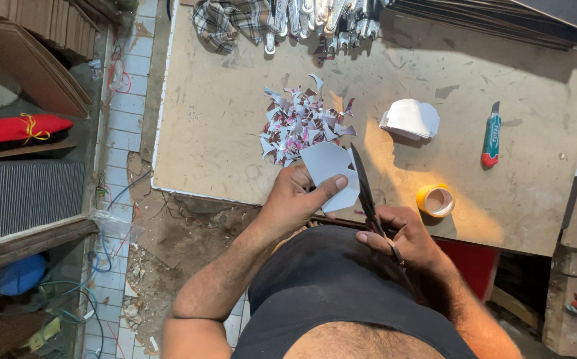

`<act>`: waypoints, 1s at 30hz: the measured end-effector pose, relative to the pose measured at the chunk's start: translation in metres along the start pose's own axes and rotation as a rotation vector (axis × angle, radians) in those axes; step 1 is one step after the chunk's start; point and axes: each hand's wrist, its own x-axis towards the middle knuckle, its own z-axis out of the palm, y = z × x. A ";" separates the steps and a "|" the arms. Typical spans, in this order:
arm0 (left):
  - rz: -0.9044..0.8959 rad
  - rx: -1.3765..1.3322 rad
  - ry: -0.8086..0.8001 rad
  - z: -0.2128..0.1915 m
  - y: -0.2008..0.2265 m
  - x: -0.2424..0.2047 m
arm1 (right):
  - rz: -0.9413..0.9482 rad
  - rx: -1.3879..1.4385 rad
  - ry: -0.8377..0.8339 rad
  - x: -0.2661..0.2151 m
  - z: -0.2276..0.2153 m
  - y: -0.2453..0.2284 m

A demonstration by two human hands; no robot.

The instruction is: The person uses scissors to cut small pieces of white and purple paper into rounded shapes on a workbench. The person repeatedly picks up paper, cuts along the edges, and places the finished pieces into a growing stack while discarding trimmings.

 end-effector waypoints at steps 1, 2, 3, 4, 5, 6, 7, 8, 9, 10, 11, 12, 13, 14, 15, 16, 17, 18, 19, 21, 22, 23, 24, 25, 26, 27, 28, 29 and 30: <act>-0.025 0.018 -0.036 -0.001 -0.001 0.000 | 0.012 -0.008 -0.016 0.002 -0.002 0.003; -0.050 0.035 -0.071 -0.001 -0.002 0.001 | -0.044 -0.033 -0.016 0.003 -0.005 0.005; -0.077 0.052 -0.106 -0.003 -0.004 0.001 | -0.099 -0.058 -0.016 0.004 -0.006 0.007; -0.071 0.051 -0.104 -0.005 -0.006 0.003 | -0.155 -0.083 -0.017 0.004 -0.007 0.009; -0.063 0.049 -0.100 -0.008 -0.007 0.005 | -0.066 -0.006 -0.015 0.005 -0.007 0.011; -0.056 0.048 -0.096 -0.010 -0.009 0.008 | 0.023 0.070 -0.012 0.006 -0.006 0.013; -0.053 0.046 -0.097 -0.013 -0.011 0.010 | 0.110 0.146 -0.009 0.006 -0.006 0.016; -0.049 0.044 -0.097 -0.015 -0.013 0.013 | 0.139 0.150 -0.004 0.008 -0.007 0.019; -0.051 0.041 -0.098 -0.016 -0.017 0.014 | 0.172 0.156 0.001 0.009 -0.006 0.024; -0.053 0.044 -0.083 -0.017 -0.021 0.016 | 0.206 0.161 0.007 0.010 -0.007 0.030; -0.053 0.050 -0.072 -0.017 -0.025 0.018 | 0.147 0.077 0.011 0.012 -0.009 0.036; -0.053 0.055 -0.060 -0.018 -0.030 0.020 | 0.089 -0.008 0.015 0.016 -0.012 0.045; -0.050 0.073 -0.028 -0.019 -0.034 0.022 | 0.029 -0.096 0.020 0.021 -0.014 0.053; -0.047 0.091 0.004 -0.021 -0.038 0.024 | 0.169 -0.105 0.095 0.026 -0.014 0.063; -0.048 0.108 0.033 -0.023 -0.043 0.024 | 0.314 -0.112 0.172 0.028 -0.011 0.074; -0.057 0.112 0.053 -0.026 -0.049 0.024 | 0.460 -0.117 0.248 0.027 -0.010 0.084; -0.059 0.117 0.072 -0.030 -0.053 0.025 | 0.503 -0.275 0.325 0.025 -0.010 0.095; -0.061 0.121 0.091 -0.034 -0.058 0.026 | 0.544 -0.434 0.403 0.024 -0.006 0.105; -0.070 0.104 0.103 -0.038 -0.064 0.028 | 0.585 -0.591 0.480 0.021 -0.004 0.114; -0.090 0.071 0.128 -0.043 -0.075 0.031 | 0.657 -0.748 0.453 0.023 -0.003 0.130; -0.114 0.054 0.155 -0.044 -0.080 0.034 | 0.694 -0.825 0.437 0.023 -0.003 0.135; -0.141 0.037 0.186 -0.044 -0.086 0.037 | 0.646 -0.867 0.450 0.021 -0.001 0.137; -0.167 0.020 0.216 -0.044 -0.091 0.040 | 0.599 -0.908 0.462 0.020 0.000 0.137; -0.154 -0.013 0.217 -0.043 -0.095 0.043 | 0.550 -0.950 0.473 0.019 0.002 0.135; -0.140 -0.046 0.218 -0.040 -0.099 0.046 | 0.397 -0.898 0.557 0.020 0.002 0.130; -0.127 -0.079 0.219 -0.037 -0.103 0.049 | 0.243 -0.845 0.639 0.021 0.003 0.123; -0.104 -0.076 0.224 -0.032 -0.105 0.052 | 0.089 -0.787 0.717 0.024 0.003 0.115; -0.079 -0.074 0.226 -0.026 -0.106 0.057 | 0.052 -0.558 0.628 0.029 0.002 0.107; -0.054 -0.072 0.229 -0.020 -0.107 0.060 | 0.012 -0.331 0.535 0.037 0.002 0.099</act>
